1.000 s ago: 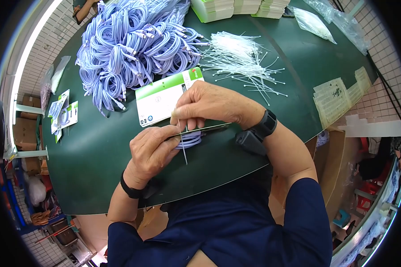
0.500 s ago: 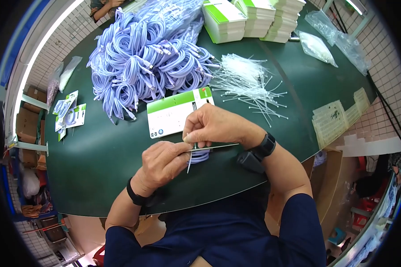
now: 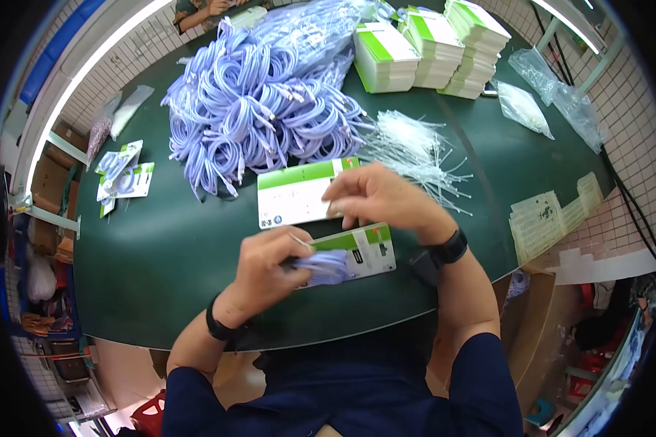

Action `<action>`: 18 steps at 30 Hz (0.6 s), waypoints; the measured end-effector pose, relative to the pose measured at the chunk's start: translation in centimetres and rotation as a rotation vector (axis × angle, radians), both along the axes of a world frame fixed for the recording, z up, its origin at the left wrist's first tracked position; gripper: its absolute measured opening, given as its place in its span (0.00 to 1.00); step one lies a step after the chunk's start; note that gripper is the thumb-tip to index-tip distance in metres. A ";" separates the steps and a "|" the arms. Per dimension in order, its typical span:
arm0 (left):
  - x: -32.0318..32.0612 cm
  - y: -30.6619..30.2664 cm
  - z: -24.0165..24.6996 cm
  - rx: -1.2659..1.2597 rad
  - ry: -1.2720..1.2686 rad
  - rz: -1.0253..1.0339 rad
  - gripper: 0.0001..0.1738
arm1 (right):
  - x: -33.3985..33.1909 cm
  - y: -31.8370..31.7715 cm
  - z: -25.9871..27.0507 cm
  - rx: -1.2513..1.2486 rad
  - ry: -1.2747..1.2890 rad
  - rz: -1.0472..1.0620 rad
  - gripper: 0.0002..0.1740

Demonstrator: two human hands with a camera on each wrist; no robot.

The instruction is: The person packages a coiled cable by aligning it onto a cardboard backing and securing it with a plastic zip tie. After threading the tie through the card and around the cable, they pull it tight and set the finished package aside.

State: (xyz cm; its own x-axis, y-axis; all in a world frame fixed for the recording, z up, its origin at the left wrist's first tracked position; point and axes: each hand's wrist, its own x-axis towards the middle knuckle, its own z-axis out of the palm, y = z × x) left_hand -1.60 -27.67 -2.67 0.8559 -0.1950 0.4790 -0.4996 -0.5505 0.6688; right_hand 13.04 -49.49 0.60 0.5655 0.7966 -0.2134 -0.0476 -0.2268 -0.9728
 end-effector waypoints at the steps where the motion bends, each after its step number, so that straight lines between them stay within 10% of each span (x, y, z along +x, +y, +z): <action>1: -0.1 0.1 0.1 -0.072 0.085 0.037 0.12 | 0.3 -0.4 0.5 0.030 -0.008 -0.069 0.12; 12: 0.0 1.0 -0.2 -0.207 0.357 0.153 0.10 | -4.8 3.3 0.1 0.078 -1.073 0.019 0.10; 18: 0.0 0.7 -0.6 -0.219 0.359 0.157 0.10 | -5.0 4.2 -1.5 0.097 -0.927 -0.018 0.10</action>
State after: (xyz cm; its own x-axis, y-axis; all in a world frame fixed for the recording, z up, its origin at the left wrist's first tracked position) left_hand -1.57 -26.97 -3.22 0.9866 0.0235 0.1612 -0.1359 -0.4274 0.8938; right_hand 8.01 -45.27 -0.90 0.4892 0.7768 0.3966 0.7549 -0.1493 -0.6386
